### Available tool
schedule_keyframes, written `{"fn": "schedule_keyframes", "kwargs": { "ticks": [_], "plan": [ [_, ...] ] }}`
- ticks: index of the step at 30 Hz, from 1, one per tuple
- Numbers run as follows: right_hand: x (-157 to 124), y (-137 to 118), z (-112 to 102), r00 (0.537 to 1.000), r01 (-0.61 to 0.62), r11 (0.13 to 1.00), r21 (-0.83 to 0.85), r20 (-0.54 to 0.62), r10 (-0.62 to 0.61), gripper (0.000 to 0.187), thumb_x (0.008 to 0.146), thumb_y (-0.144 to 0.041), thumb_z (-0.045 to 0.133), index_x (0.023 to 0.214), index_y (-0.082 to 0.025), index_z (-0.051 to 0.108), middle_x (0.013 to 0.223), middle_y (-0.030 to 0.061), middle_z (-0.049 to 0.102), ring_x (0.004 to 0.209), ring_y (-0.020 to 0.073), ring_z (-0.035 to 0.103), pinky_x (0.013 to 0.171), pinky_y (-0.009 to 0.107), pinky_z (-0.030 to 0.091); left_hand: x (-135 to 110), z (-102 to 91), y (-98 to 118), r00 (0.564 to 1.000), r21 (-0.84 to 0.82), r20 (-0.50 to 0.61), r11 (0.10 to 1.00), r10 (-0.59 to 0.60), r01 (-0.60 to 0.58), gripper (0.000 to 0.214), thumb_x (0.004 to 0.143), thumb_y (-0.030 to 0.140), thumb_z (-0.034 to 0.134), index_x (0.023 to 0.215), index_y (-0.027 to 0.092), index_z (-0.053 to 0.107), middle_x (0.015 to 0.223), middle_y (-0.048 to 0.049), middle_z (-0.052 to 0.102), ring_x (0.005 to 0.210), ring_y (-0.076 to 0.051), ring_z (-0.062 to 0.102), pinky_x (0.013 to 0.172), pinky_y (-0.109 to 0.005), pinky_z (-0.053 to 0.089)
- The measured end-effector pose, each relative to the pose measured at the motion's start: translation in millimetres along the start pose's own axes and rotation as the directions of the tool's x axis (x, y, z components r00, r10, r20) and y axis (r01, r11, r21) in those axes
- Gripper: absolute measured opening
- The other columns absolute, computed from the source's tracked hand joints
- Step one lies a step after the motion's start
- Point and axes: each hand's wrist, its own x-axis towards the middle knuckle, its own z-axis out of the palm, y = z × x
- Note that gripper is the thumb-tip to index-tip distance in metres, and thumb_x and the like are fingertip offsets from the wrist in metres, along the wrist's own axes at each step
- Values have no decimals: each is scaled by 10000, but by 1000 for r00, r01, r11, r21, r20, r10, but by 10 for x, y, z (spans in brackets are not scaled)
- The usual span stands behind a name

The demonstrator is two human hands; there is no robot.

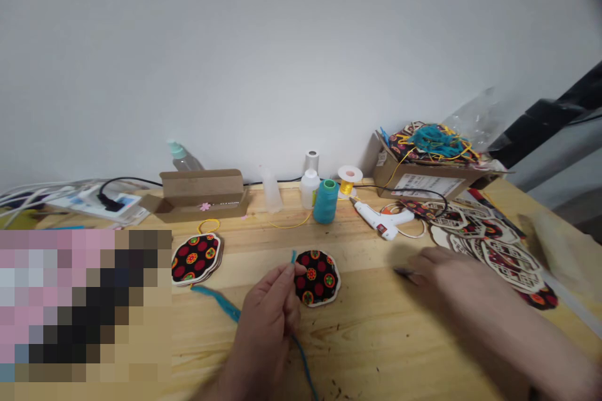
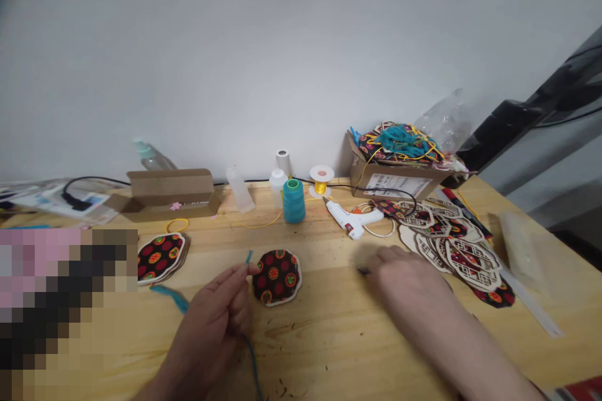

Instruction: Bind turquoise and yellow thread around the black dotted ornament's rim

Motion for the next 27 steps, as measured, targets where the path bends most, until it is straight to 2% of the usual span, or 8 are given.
{"fn": "schedule_keyframes", "kwargs": {
  "ticks": [5, 8, 11, 13, 16, 22, 25, 27],
  "plan": [
    [513, -536, 0, 915, 367, 926, -91, -143, -377, 185, 785, -43, 441, 750, -175, 566, 762, 25, 570, 665, 142, 510, 567, 264, 359, 15, -19, 13, 1000, -39, -6, 999, 2, -3, 199, 728, 330, 626, 761, 136, 603, 373, 126, 275, 338, -25, 177, 338, -158, 144],
    [764, -715, 118, 762, 501, 802, -325, -274, -587, 202, 831, -69, 401, 875, -122, 591, 955, 100, 580, 805, 187, 498, 596, 297, 391, 12, -11, 33, 1000, -45, -17, 999, -7, 6, 205, 724, 336, 629, 759, 136, 602, 365, 127, 276, 332, -25, 171, 331, -157, 137],
    [932, -802, 231, 584, 519, 656, -549, -333, -740, 288, 853, -75, 348, 1022, -95, 580, 1205, 113, 490, 1064, 224, 396, 777, 365, 405, 3, 1, 44, 1000, -42, -22, 999, -17, 16, 209, 720, 342, 630, 750, 137, 599, 360, 124, 288, 330, -25, 173, 330, -159, 138],
    [1011, -824, 294, 526, 485, 615, -622, -355, -773, 339, 850, -76, 334, 1106, -114, 552, 1279, 77, 440, 1175, 213, 295, 900, 390, 350, -1, 2, 42, 1000, -46, -13, 999, -24, 23, 209, 720, 343, 629, 748, 138, 597, 363, 121, 297, 332, -26, 181, 334, -160, 141],
    [1094, -828, 361, 530, 457, 594, -662, -334, -780, 377, 830, -80, 344, 1151, -125, 538, 1302, 63, 427, 1225, 200, 244, 950, 383, 311, -1, -7, 32, 1000, -49, -6, 998, -30, 29, 219, 719, 353, 629, 756, 139, 597, 364, 120, 299, 335, -29, 182, 336, -166, 135],
    [1138, -827, 222, 558, 553, 619, -558, -305, -772, 267, 798, -49, 408, 917, -115, 637, 1220, 97, 505, 1223, 231, 272, 941, 414, 325, 12, -12, 25, 999, -65, 2, 997, -42, 42, 250, 694, 383, 648, 744, 143, 595, 359, 124, 286, 332, -27, 168, 331, -164, 128],
    [1170, -826, -34, 628, 620, 750, -231, -427, -651, 190, 788, -73, 480, 735, -154, 644, 1079, 73, 599, 1130, 263, 375, 875, 434, 367, 12, -13, 21, 999, -59, -21, 998, -30, 29, 263, 681, 390, 657, 734, 140, 599, 355, 123, 289, 331, -24, 166, 329, -159, 122],
    [1217, -813, -243, 733, 601, 782, 165, -504, -457, 160, 754, -87, 549, 643, -169, 630, 885, 47, 652, 1016, 240, 464, 856, 417, 386, 10, -17, 13, 999, -64, -20, 997, -34, 32, 266, 679, 393, 657, 731, 138, 600, 352, 124, 287, 327, -23, 165, 327, -159, 124]
  ]
}}
